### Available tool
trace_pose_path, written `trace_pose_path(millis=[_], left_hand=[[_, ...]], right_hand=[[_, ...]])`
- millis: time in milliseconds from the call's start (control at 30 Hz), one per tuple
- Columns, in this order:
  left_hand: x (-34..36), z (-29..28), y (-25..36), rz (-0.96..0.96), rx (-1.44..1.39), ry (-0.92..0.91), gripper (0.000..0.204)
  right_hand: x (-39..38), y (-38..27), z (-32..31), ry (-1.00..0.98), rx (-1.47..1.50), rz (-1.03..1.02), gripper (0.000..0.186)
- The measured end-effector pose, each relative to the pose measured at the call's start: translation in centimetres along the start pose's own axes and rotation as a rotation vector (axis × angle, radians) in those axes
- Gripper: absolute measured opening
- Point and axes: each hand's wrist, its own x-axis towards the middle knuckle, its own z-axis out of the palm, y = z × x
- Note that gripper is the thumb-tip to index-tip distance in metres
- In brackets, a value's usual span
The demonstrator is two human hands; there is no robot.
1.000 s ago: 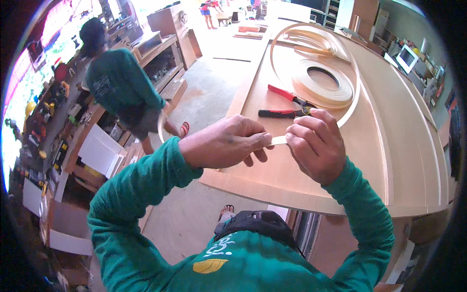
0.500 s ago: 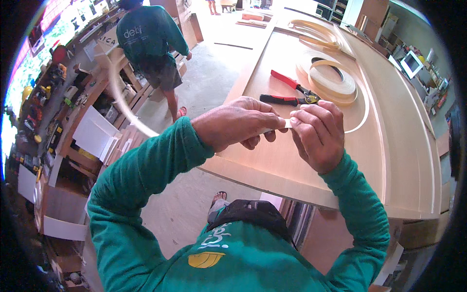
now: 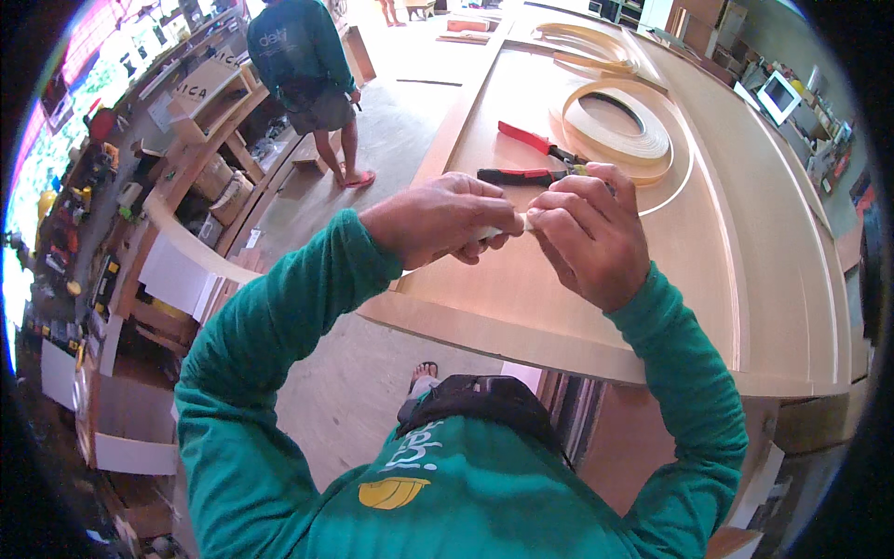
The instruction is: The person cuts thin strips of wood veneer using pliers, bends them, and places them into circular cutouts on a large wooden board. The person repeatedly measures, cuts, and arranges the veneer pieces to fit the contours of the board.
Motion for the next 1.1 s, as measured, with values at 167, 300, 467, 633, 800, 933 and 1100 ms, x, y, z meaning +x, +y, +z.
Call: trace_pose_path(millis=[167, 300, 467, 633, 800, 933, 1100], left_hand=[[-0.1, 0.9, -0.3, -0.153, 0.141, 0.122, 0.031], [0.0, 0.5, -1.1, -0.073, 0.294, 0.178, 0.033], [0.5, -0.4, -2.4, 0.015, 0.472, 0.223, 0.033], [1.4, -1.2, -3.8, 0.093, 0.531, 0.209, 0.030], [1.8, -1.1, -5.5, 0.230, 0.616, 0.224, 0.029], [2.2, -0.8, -6.3, 0.319, 0.616, 0.205, 0.028], [2.5, -1.4, -6.7, 0.280, 0.532, 0.117, 0.030]], right_hand=[[0.4, 1.4, -2.1, -0.084, 0.421, 0.296, 0.026], [2.3, 2.6, -3.4, -0.166, 0.400, 0.760, 0.027], [5.3, 4.3, 0.4, -0.574, 0.086, 1.043, 0.048], [6.2, 5.9, 7.5, -0.750, -0.051, 1.217, 0.071], [7.8, 6.2, 10.9, -0.891, 0.033, 1.393, 0.076], [8.0, 6.1, 12.1, -0.872, -0.098, 1.425, 0.054], [6.8, 6.4, 11.7, -0.692, -0.045, 1.707, 0.033]])
